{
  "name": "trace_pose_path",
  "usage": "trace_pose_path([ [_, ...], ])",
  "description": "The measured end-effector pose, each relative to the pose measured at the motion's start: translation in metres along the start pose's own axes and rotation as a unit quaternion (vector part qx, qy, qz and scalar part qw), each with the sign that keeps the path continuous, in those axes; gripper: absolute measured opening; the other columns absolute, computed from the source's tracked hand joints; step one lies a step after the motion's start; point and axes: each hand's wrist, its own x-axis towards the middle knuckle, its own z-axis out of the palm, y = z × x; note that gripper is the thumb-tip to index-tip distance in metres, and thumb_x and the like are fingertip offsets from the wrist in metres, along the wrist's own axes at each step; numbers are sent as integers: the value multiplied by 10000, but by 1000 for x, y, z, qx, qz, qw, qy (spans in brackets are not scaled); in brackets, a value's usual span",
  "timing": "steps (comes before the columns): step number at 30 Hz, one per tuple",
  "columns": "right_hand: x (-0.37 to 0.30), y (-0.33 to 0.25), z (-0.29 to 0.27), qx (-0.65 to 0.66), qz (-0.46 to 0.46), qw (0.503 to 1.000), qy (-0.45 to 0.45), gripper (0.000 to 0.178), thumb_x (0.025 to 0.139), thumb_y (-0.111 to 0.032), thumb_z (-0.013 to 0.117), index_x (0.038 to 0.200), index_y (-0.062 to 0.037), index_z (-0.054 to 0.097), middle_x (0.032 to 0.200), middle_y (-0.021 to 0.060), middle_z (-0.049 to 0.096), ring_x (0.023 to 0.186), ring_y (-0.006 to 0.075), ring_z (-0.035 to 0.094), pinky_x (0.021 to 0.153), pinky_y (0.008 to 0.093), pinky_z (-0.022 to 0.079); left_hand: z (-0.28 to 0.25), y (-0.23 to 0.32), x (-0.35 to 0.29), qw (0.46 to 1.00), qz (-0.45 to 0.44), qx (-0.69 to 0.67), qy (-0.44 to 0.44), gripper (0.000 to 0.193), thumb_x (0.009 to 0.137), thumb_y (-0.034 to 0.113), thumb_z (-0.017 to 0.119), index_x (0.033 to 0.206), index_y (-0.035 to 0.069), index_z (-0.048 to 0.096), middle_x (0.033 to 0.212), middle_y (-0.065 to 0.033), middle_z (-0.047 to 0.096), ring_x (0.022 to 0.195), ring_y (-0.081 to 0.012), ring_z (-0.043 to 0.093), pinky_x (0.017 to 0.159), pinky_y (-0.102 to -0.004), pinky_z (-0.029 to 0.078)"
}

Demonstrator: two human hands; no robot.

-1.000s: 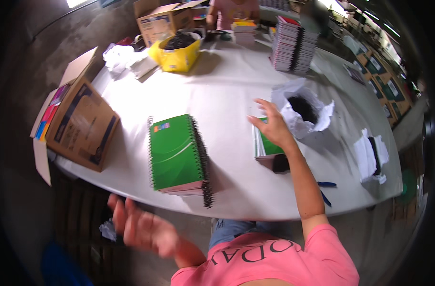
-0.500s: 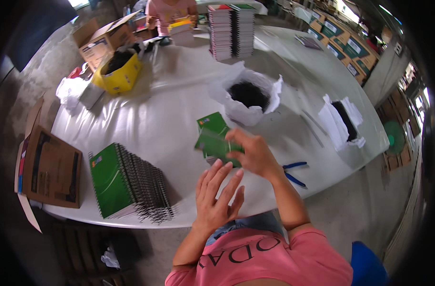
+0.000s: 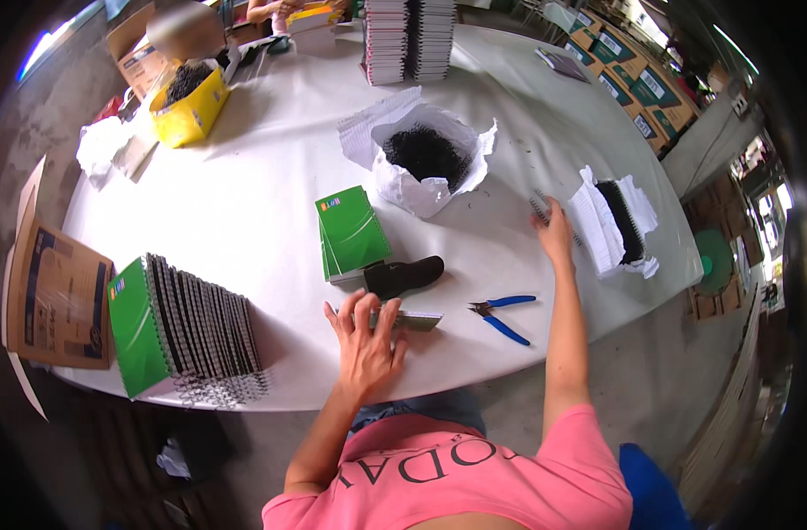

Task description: The person threads wire coils into the punched holes of green notebook covers and paper stacks by hand, using a pair of pliers to trim and crimp the ends of the wires, and then stacks the finished notebooks.

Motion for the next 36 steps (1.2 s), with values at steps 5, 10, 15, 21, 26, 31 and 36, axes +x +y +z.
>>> trace_pose_path([
  [5,-23,-62,-13,52,-171,982,-69,356,867,16,522,1196,-100,596,954,137,567,859,288,578,753,367,465,23,23,12,991,-76,20,112,655,553,516,781,921,74,468,1113,-114,435,1227,-357,307,974,-665,143],
  [10,-109,-163,-76,284,-177,879,-340,253,850,-46,617,1089,-99,679,808,74,555,720,186,566,686,284,465,19,16,12,985,-77,48,145,604,537,512,776,899,107,512,973,-81,478,1063,-320,393,883,-599,252],
  [15,-140,-165,-56,353,-152,871,-306,202,843,-102,652,1041,-90,691,865,84,618,731,181,602,660,289,474,4,5,2,982,-83,78,151,515,531,518,769,852,161,585,953,-46,477,1009,-287,403,862,-536,278],
  [21,-150,-177,-48,355,-96,851,-375,178,853,-153,659,992,-42,663,817,88,674,726,157,610,675,275,465,4,-1,-2,985,-72,57,149,542,527,544,759,888,172,602,935,-36,467,1035,-264,405,867,-588,251],
  [26,-152,-173,-42,411,-83,810,-409,175,880,-158,632,983,-20,660,794,39,671,695,90,558,649,248,446,5,-1,-5,987,-70,59,134,546,493,549,774,828,152,603,912,-60,462,1021,-298,403,852,-580,263],
  [31,-143,-185,-56,298,-115,831,-455,177,909,-182,586,986,-38,655,724,60,615,673,140,560,632,265,453,-1,-4,-3,990,-74,64,106,524,549,572,761,854,175,607,907,-15,475,1004,-256,430,866,-569,245],
  [36,-140,-195,-67,215,-256,872,-357,211,872,-172,621,1041,-45,617,639,87,579,626,317,588,626,370,481,-7,-6,-4,994,-73,17,80,518,611,547,738,1005,227,630,961,11,494,1015,-216,437,899,-546,235],
])
